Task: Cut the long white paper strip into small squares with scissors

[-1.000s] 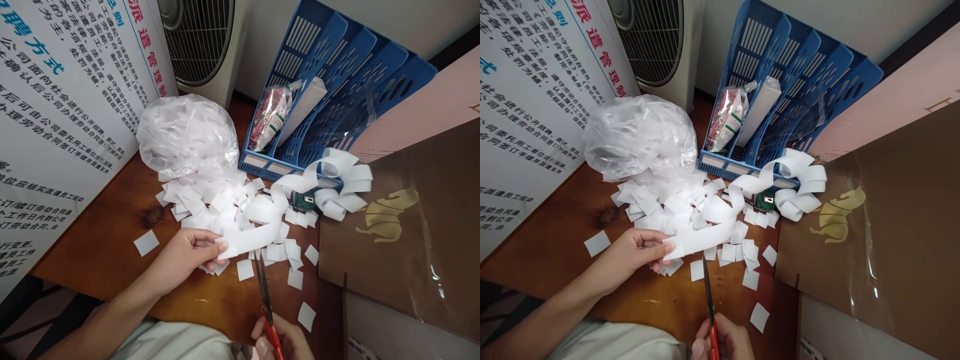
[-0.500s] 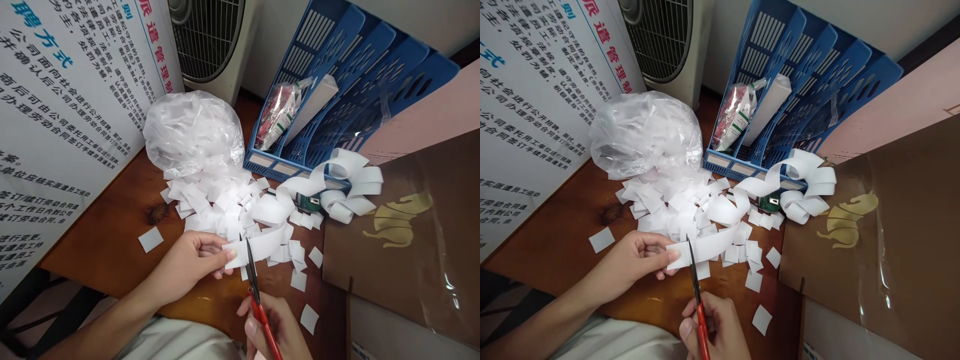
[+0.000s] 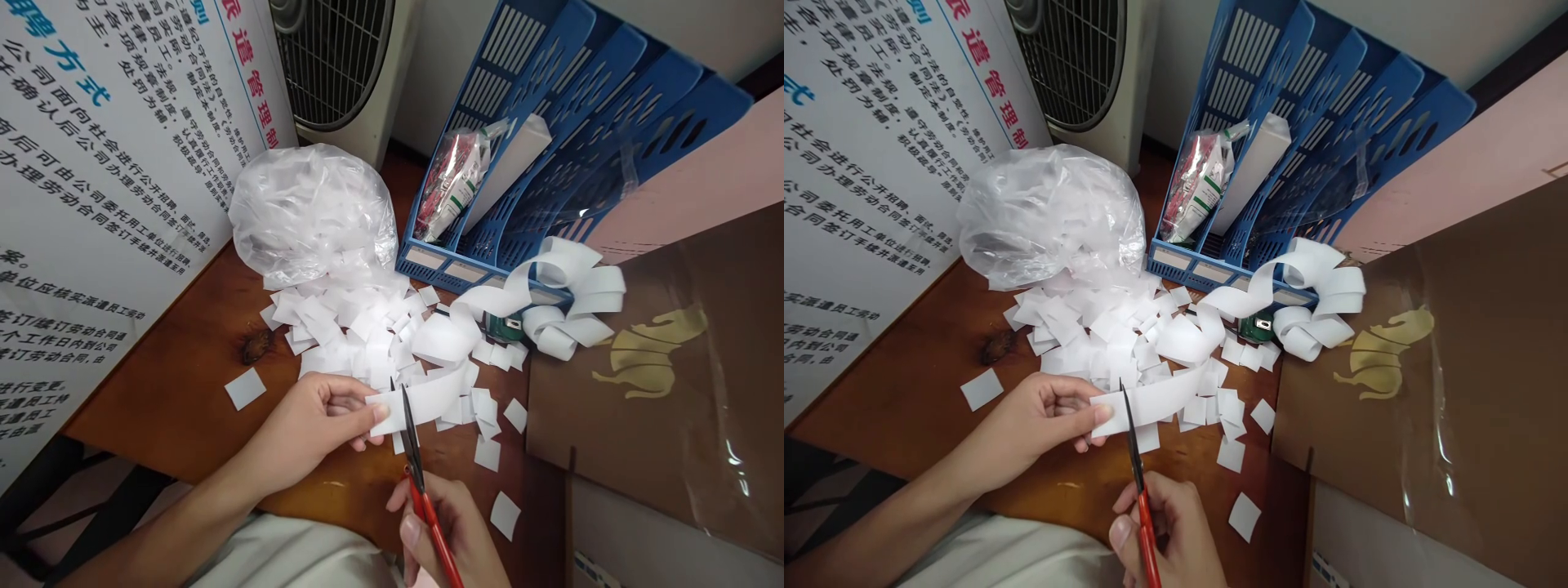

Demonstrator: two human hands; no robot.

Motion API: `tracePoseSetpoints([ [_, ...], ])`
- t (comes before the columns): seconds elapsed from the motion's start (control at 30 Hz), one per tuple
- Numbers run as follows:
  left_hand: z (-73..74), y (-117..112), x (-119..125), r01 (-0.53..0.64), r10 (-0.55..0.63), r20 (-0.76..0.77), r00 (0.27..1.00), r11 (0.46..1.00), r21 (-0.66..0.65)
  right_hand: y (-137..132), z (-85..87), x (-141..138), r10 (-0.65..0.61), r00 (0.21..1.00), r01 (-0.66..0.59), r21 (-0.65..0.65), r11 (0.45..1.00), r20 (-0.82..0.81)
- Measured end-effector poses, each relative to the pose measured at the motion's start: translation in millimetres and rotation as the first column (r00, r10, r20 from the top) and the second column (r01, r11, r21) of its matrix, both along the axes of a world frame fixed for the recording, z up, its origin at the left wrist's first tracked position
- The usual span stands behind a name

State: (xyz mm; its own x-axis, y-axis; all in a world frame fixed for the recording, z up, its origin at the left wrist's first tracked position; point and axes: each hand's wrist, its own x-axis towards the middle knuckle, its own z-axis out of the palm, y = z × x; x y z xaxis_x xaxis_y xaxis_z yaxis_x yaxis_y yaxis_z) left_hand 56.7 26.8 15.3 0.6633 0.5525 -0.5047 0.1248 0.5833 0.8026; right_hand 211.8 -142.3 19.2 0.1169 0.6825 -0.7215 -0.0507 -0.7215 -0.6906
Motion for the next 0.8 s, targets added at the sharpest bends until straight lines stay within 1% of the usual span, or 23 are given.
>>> tracePoseSetpoints([
  [0.3,1.0,-0.1,-0.8,0.004,-0.004,0.000,1.000,1.000,0.016,-0.8,0.0,2.3,0.019,1.000,-0.019,0.021,1.000,-0.005],
  [0.57,2.6,-0.2,-1.3,0.010,-0.010,0.002,1.000,1.000,0.022,-3.6,-3.1,2.2,0.006,1.000,-0.007,0.029,1.000,0.010],
  [0.8,3.2,-0.5,-1.5,0.007,-0.007,0.000,1.000,1.000,0.021,-1.5,0.3,1.8,0.004,1.000,-0.004,0.012,1.000,0.004],
])
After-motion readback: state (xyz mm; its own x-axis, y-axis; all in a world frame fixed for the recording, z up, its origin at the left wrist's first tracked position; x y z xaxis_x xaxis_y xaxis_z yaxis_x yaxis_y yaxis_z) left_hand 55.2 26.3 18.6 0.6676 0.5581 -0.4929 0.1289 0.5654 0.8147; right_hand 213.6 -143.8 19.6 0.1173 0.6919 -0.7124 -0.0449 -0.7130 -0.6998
